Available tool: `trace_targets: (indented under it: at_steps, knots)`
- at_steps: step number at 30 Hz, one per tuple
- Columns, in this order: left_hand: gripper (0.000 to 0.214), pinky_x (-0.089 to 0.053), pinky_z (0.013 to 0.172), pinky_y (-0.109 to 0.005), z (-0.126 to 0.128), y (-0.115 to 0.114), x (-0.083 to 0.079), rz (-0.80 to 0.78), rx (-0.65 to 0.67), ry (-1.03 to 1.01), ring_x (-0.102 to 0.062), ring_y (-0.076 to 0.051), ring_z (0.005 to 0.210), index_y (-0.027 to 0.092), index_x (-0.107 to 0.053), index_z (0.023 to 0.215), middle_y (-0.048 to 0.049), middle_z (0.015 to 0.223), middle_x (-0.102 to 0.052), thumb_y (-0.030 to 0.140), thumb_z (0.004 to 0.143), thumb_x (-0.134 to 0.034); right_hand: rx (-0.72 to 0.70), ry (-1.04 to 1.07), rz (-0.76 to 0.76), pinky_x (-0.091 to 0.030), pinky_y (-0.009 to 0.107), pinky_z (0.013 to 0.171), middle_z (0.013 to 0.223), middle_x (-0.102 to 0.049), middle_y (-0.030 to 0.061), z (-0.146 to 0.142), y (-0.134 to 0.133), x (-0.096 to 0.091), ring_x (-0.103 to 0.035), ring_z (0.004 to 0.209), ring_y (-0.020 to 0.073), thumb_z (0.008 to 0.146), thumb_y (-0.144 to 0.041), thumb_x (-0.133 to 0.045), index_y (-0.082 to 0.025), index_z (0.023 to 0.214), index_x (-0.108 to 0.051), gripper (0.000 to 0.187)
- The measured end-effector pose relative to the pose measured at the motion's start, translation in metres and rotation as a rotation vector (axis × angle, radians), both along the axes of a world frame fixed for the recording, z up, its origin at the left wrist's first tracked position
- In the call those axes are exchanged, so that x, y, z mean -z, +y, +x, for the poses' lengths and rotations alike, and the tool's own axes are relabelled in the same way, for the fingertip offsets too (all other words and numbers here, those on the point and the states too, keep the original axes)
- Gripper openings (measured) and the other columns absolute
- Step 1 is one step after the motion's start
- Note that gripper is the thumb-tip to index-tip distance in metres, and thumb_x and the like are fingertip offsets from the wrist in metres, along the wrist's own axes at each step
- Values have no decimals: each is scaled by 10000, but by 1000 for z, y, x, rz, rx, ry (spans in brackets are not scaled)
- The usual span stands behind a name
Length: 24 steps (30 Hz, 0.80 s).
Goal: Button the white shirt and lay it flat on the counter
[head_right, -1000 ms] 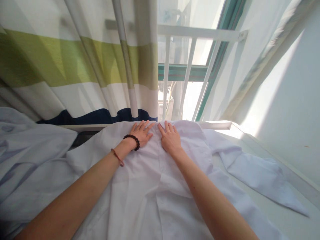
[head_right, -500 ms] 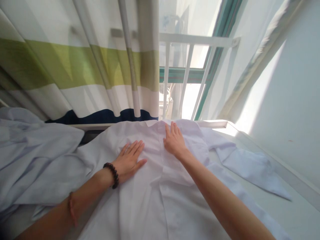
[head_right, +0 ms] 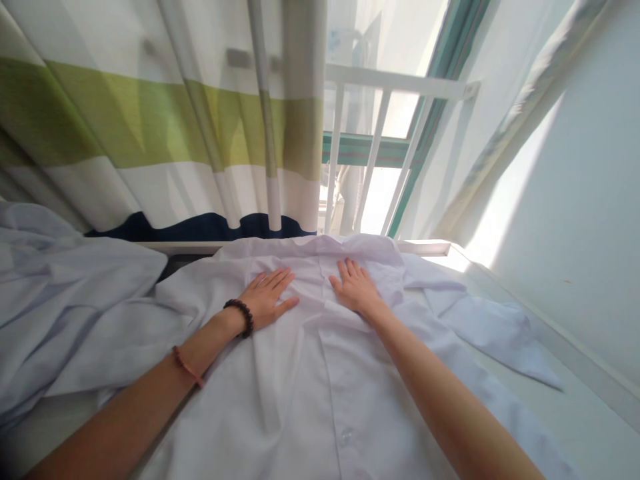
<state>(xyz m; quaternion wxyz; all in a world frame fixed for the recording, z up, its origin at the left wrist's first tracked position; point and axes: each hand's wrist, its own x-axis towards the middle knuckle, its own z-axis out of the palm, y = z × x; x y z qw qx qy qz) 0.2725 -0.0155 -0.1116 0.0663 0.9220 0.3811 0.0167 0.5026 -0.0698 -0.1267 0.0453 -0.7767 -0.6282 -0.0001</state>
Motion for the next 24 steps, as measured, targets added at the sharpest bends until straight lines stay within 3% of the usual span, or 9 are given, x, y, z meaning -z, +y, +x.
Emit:
trace_targets:
  at_steps: [3, 7, 10, 13, 16, 21, 24]
  knots:
    - [643, -101, 1188, -494, -1, -4, -5, -14, 9, 7, -169, -245, 1471, 143, -299, 1493, -102, 1590, -209, 488, 950, -300, 11, -2, 27, -213, 430, 1159, 1576, -246, 149, -1, 1, 1, -230, 1447, 270, 1002, -447, -211, -82, 1514, -257, 630]
    - [570, -206, 1164, -457, -26, -7, -31, -55, 86, 46, -310, -264, 1417, 178, -432, 1418, -120, 1529, -370, 401, 895, -468, 4, 3, 73, -227, 419, 1154, 1562, -294, 139, 0, -1, 4, -264, 1436, 263, 1002, -439, -226, -95, 1499, -303, 610]
    - [460, -415, 1011, -335, -64, -4, -55, -156, 78, 75, -576, -238, 1157, 215, -596, 1209, -87, 1246, -641, 408, 792, -592, -7, 15, 112, -256, 411, 1142, 1540, -342, 148, 2, -3, 7, -309, 1417, 264, 997, -417, -270, -93, 1471, -360, 581]
    - [442, -499, 797, -310, -100, -2, -71, -332, -66, 161, -642, -232, 903, 222, -630, 1044, -47, 1023, -687, 424, 655, -690, -20, 28, 151, -284, 410, 1130, 1513, -387, 164, 3, -6, 11, -339, 1400, 268, 987, -376, -314, -84, 1438, -409, 545]
    - [490, -498, 805, -335, -116, -5, -75, -337, -180, 211, -636, -254, 895, 212, -632, 1006, -42, 998, -669, 317, 544, -754, -28, 39, 177, -305, 438, 1117, 1498, -407, 169, 3, -11, 15, -356, 1390, 282, 976, -347, -332, -90, 1420, -430, 522]
    - [558, -485, 855, -438, -116, -12, -73, -200, -292, 146, -625, -308, 919, 166, -597, 1020, -94, 1087, -625, 175, 484, -751, -42, 67, 175, -308, 435, 1121, 1491, -417, 168, 0, -16, 14, -370, 1383, 295, 962, -332, -360, -90, 1402, -460, 512]
    - [405, -517, 718, -451, -121, -13, -73, -184, -354, 73, -640, -295, 739, 161, -586, 861, -56, 845, -658, 163, 485, -737, -36, 97, 162, -281, 438, 1137, 1500, -398, 182, -2, -16, 11, -350, 1392, 308, 961, -322, -365, -63, 1406, -453, 522]
